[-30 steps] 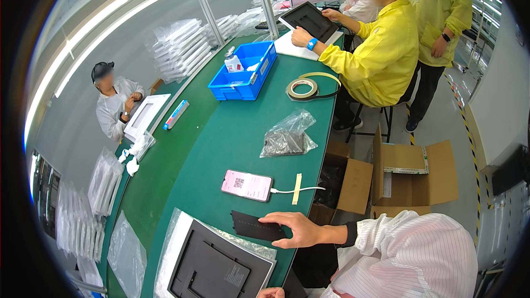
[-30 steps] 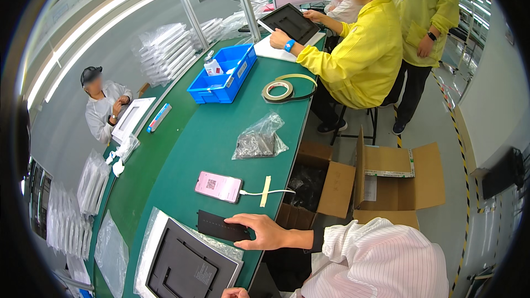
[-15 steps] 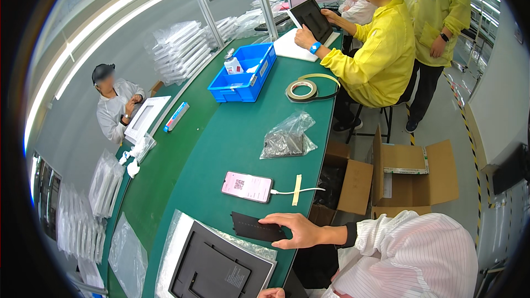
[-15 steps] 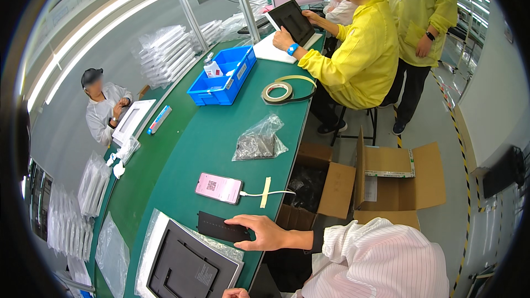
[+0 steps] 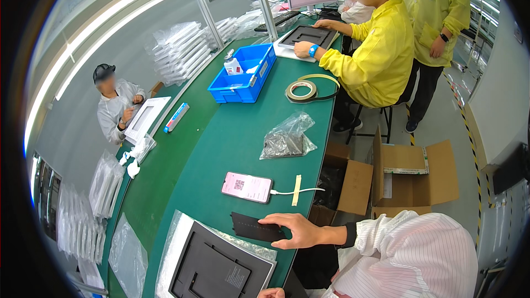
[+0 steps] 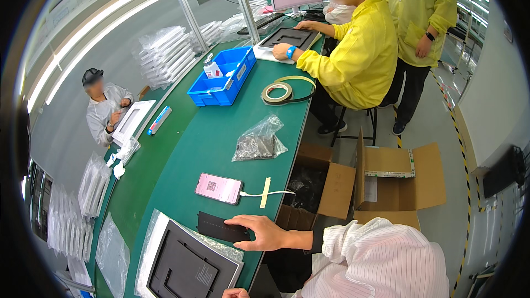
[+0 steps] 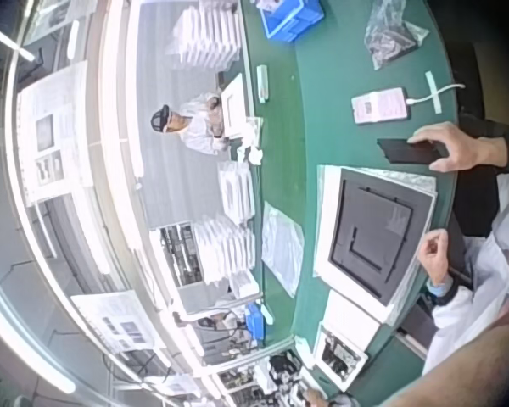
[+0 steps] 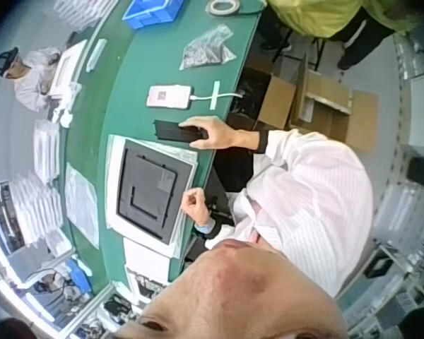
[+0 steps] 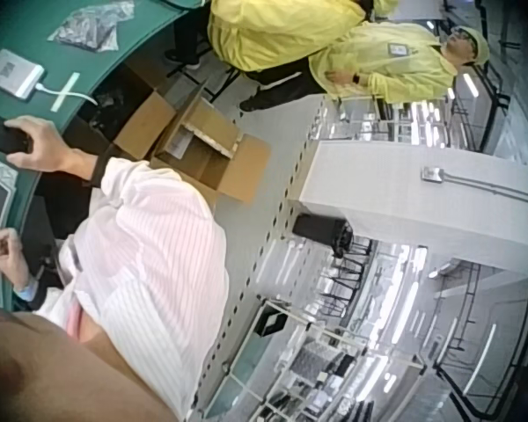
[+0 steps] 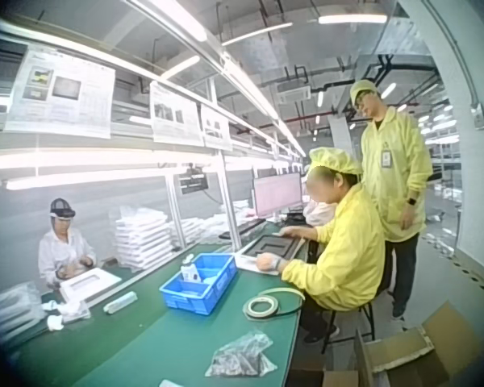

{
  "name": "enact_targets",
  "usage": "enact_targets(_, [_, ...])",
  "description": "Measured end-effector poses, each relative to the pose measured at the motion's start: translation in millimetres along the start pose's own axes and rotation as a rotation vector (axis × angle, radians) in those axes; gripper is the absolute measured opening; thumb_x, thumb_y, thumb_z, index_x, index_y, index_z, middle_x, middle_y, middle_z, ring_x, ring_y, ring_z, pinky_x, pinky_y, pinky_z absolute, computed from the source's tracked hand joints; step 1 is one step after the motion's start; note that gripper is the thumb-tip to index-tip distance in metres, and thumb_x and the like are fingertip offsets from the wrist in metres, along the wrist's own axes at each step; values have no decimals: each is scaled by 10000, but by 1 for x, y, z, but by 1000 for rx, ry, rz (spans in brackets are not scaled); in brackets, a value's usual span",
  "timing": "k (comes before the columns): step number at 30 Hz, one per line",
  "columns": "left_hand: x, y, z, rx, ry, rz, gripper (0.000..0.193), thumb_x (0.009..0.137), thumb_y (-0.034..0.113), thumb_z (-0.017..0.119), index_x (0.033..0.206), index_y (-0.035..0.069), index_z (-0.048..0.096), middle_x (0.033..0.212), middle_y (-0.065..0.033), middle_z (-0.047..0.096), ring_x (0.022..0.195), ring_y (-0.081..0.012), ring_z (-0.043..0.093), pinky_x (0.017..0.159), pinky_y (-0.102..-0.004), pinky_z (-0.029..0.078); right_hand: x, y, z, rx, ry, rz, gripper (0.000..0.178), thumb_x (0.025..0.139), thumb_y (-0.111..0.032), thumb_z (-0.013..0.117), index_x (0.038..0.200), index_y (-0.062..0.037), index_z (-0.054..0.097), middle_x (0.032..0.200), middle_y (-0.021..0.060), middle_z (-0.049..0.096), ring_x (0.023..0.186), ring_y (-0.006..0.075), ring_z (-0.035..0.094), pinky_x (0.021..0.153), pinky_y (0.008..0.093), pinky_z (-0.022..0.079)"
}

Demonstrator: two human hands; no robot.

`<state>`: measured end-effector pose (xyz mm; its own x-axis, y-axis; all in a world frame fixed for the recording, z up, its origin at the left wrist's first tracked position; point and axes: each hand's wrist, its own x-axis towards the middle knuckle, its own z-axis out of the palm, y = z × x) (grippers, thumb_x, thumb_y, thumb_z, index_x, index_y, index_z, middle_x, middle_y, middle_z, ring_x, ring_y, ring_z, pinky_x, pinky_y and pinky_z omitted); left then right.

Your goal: The recorder is assembling and packaging electronic components, including placing items into a plastic bag and boxes.

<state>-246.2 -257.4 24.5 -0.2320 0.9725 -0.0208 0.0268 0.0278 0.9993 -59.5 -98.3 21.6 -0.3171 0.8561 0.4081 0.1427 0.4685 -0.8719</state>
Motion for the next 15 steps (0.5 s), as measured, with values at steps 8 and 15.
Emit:
enact_targets(8, [-1,1,0,-2,-3,-5,80,833,58,632,778,16,590,616,23,505,525,-32,411,477,-189,313,0,-2,-2,16,-10,15,571,734,-301,675,1217,-45,513,1167,141,558,1034,282,563,864,344,450])
enact_targets(15, [-1,-1,-1,4,-1,-4,76,831,56,632,781,16,592,620,21,510,530,-32,417,483,-188,320,-1,0,0,17,-9,8,579,731,-314,675,1213,-38,514,1174,149,555,1046,291,559,884,347,444])
